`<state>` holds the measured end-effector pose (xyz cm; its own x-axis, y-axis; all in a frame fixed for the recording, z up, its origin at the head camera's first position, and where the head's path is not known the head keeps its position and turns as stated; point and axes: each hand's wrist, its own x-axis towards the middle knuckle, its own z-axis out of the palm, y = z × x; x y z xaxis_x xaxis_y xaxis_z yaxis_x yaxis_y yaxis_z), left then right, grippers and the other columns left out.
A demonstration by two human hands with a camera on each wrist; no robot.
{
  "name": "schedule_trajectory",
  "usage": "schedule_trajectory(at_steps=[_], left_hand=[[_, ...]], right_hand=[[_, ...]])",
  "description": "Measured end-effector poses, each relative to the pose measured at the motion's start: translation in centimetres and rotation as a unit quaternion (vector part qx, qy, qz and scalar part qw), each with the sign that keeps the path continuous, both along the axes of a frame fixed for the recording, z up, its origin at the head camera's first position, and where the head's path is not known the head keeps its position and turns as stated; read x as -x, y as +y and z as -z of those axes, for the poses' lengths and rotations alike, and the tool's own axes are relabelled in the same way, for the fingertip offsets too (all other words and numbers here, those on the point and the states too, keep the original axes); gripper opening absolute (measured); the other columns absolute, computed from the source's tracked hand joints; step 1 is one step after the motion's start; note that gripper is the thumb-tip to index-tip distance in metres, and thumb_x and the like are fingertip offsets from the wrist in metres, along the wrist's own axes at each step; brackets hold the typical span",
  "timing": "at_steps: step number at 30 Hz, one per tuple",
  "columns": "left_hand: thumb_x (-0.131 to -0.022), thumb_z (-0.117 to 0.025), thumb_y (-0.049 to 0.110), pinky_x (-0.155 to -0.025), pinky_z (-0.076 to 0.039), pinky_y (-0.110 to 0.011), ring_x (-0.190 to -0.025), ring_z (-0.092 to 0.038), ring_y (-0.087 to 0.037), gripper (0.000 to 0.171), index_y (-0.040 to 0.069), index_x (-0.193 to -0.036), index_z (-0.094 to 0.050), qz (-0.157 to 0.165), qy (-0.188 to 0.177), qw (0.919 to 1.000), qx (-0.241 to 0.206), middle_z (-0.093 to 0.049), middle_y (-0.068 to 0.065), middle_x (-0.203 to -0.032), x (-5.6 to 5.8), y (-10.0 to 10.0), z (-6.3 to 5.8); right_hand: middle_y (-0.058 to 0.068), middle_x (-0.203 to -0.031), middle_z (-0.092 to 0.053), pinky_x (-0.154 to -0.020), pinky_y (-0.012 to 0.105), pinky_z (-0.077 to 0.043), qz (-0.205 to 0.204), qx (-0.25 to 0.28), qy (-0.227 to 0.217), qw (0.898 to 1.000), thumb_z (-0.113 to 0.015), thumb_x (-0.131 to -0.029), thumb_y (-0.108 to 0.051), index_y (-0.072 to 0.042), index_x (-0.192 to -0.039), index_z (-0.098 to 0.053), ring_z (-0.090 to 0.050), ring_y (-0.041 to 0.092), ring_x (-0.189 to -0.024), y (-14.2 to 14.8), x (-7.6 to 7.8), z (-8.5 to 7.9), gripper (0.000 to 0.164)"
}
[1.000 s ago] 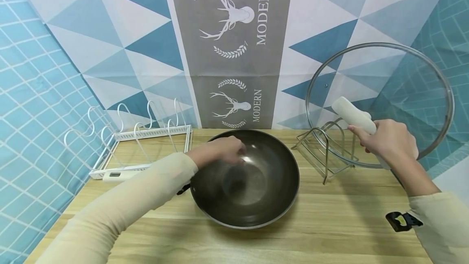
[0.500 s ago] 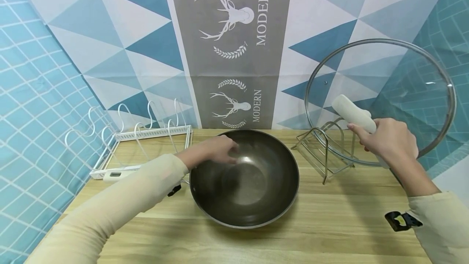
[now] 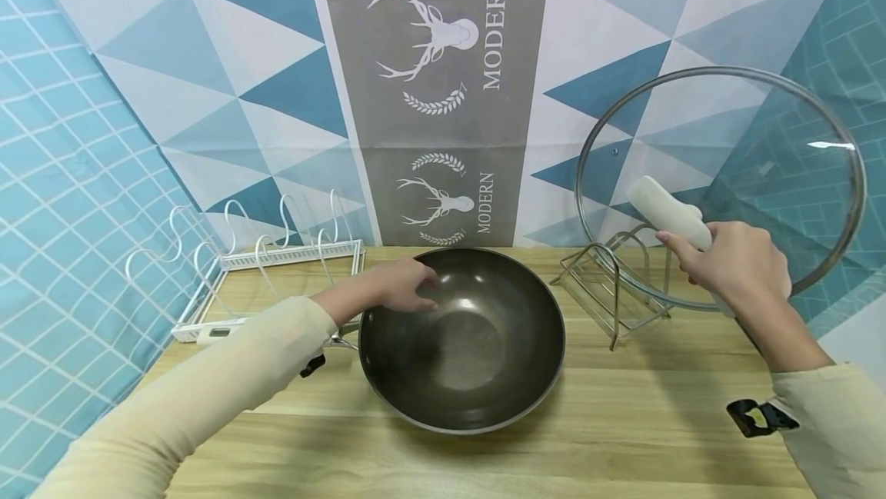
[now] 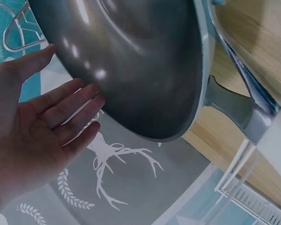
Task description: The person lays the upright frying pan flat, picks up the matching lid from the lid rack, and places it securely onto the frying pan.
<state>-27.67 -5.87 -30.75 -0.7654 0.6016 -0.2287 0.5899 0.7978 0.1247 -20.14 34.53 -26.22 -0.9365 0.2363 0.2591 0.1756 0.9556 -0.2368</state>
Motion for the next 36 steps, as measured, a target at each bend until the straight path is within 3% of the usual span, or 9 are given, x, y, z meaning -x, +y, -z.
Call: schedule_trajectory(at_steps=[12,19,32,36], left_hand=[[-0.089,-0.066,0.034,-0.095,-0.051,-0.041,-0.107,-0.064,-0.027,0.045,0.003,-0.121,-0.062,-0.013,0.001,0.9999,-0.007,-0.068,-0.012,-0.114,-0.3,-2.2,0.1],[-0.089,-0.066,0.035,-0.100,-0.049,-0.042,-0.114,-0.062,-0.030,0.049,0.002,-0.124,-0.060,-0.025,0.002,0.9996,-0.015,-0.065,-0.014,-0.123,-0.5,-3.3,0.1],[-0.089,-0.066,0.031,-0.100,-0.049,-0.042,-0.114,-0.062,-0.031,0.048,-0.003,-0.123,-0.059,-0.042,0.000,0.9982,-0.043,-0.066,-0.017,-0.120,-1.2,-5.9,0.0],[-0.089,-0.066,0.033,-0.099,-0.049,-0.042,-0.115,-0.062,-0.030,0.049,-0.002,-0.123,-0.059,-0.058,0.003,0.9978,-0.033,-0.066,-0.016,-0.120,-1.4,-6.7,0.2]], right_hand=[[0.023,-0.064,-0.057,-0.039,0.034,-0.037,0.008,-0.002,0.005,1.000,-0.041,-0.087,-0.073,0.006,-0.091,-0.058,-0.049,0.025,-0.049,-0.2,-0.1,-0.3,0.081],[0.026,-0.064,-0.056,-0.038,0.034,-0.037,0.015,-0.005,0.014,1.000,-0.041,-0.086,-0.073,0.008,-0.092,-0.057,-0.049,0.026,-0.048,-0.3,-0.1,-0.5,0.083],[0.023,-0.060,-0.057,-0.039,0.034,-0.035,0.010,0.007,0.024,1.000,-0.047,-0.086,-0.070,0.009,-0.091,-0.060,-0.048,0.025,-0.047,-0.6,-0.1,-1.0,0.080],[0.025,-0.063,-0.059,-0.038,0.034,-0.037,0.005,0.017,0.024,1.000,-0.048,-0.086,-0.069,0.010,-0.094,-0.060,-0.050,0.025,-0.047,-0.7,0.0,-1.2,0.080]])
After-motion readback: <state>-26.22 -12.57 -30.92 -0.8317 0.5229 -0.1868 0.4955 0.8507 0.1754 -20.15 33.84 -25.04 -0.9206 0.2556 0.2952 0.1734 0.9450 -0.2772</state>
